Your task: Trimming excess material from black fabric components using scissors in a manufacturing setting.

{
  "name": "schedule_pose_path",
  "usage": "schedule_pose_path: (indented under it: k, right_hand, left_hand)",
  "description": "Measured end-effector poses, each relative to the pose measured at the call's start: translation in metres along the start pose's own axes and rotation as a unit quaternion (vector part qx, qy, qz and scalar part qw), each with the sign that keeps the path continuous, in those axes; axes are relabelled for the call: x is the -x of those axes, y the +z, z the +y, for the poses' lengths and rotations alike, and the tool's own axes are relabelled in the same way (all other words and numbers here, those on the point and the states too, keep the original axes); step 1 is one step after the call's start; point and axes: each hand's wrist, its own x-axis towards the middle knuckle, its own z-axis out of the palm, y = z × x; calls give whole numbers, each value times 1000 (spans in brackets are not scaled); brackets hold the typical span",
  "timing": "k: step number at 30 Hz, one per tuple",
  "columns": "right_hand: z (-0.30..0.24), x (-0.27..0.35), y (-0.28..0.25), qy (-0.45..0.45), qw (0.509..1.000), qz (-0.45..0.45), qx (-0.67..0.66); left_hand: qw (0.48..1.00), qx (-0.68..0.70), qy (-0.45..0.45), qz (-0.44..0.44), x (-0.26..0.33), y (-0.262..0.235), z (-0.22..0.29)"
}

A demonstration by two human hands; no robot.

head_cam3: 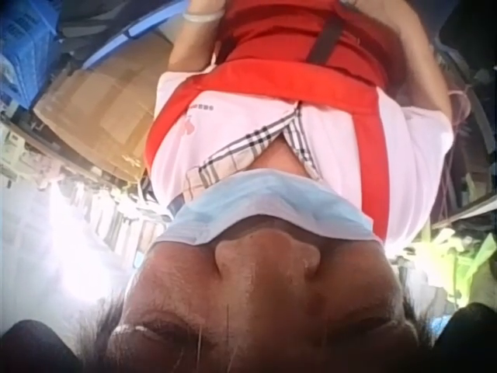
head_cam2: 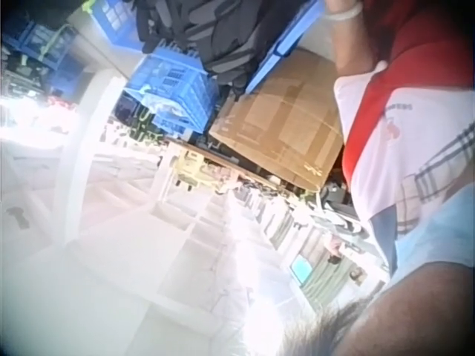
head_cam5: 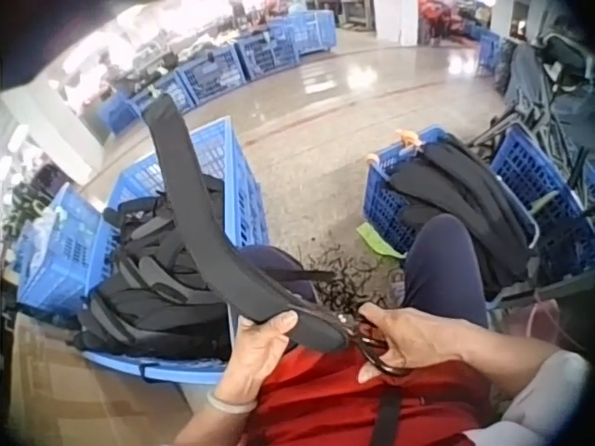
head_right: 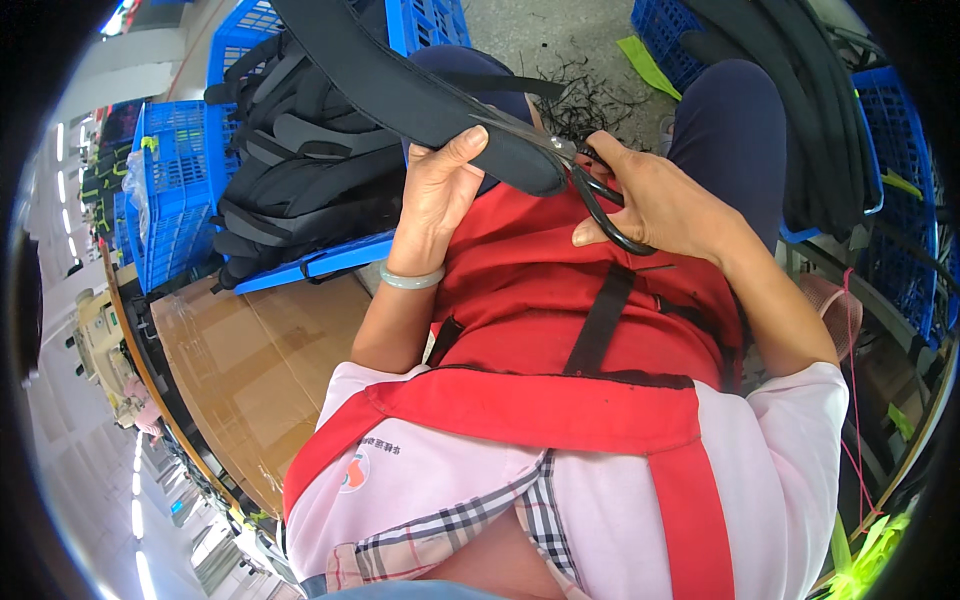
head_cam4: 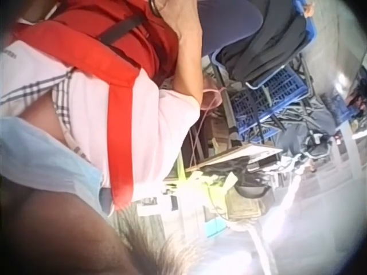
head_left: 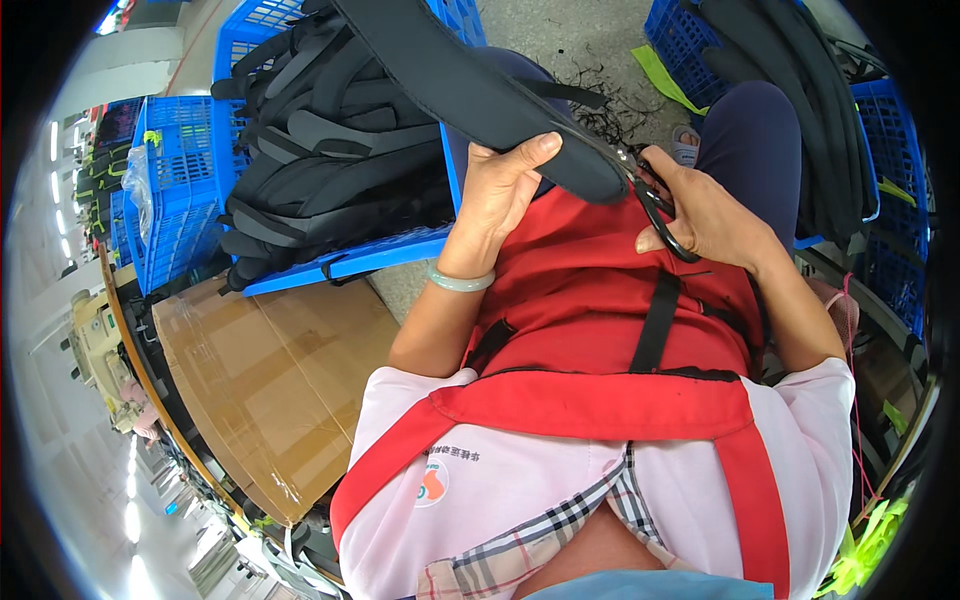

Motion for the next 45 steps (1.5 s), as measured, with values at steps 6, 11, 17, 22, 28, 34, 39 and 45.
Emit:
schedule_pose_path:
  k: [6,11,17,22,28,34,39,45]
  right_hand:
    - [-2,10,-6,13,1000,11,24]
    - [8,5,6,21,998,28,52]
    - [8,0,13,-7,996,75,42]
    - [3,-6,13,49,996,72,37]
    - [10,-13,14,-20,994,101,44]
    - [8,-11,16,-6,994,109,19]
    - [2,-5,9,44,991,95,-79]
    - [6,-13,15,-41,993,113,9]
  left_hand:
    - [1000,11,8,7,0,-1,2]
    - [1000,8,13,-6,0,0,3]
    - [1000,15,8,-12,0,-4,-1]
    - [1000,20,6,-20,0,-4,-1]
    - [999,8,8,-43,2,-5,-2]
    - [999,41,4,7,-4,2,10]
    - [1000,28,-1,-7,-5,-3,7]
    - [1000,17,-11,-21,-3,-3,4]
